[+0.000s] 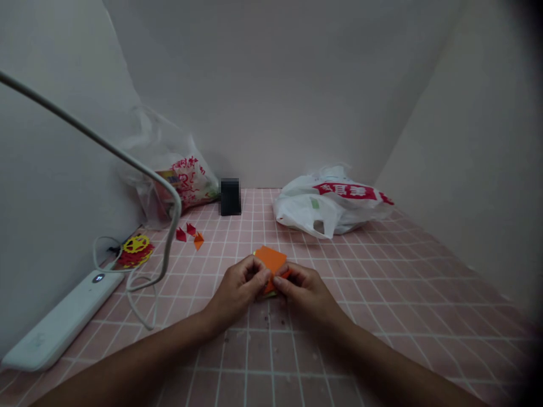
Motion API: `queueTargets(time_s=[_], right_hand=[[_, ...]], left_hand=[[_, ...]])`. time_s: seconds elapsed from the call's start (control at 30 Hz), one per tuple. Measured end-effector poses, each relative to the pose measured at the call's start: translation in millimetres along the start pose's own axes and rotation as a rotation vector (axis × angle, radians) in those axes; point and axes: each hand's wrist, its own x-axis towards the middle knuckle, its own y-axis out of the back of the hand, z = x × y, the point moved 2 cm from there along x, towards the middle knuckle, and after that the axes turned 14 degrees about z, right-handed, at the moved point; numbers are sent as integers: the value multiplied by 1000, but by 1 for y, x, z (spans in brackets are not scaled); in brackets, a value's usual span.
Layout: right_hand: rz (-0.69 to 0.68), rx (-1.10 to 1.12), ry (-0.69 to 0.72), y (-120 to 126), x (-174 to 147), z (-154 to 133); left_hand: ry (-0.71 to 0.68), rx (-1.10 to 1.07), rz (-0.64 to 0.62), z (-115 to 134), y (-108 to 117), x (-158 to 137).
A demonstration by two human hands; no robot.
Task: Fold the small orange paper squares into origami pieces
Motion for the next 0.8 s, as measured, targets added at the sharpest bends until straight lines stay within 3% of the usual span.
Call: queueTargets(time_s=[0.17, 0.33, 0.53, 0.8], right_hand=[[12, -40, 41, -2, -3, -1], [-15, 79, -85, -3, -1, -2], [-32, 123, -91, -4, -1, -6], [-100, 240, -88, -5, -1, -5]], left_hand=[[-44, 63, -19, 1, -1, -1], [-71, 37, 10, 0, 0, -2], [19, -27, -24, 3, -3, -2], [225, -305, -62, -3, -9, 1]])
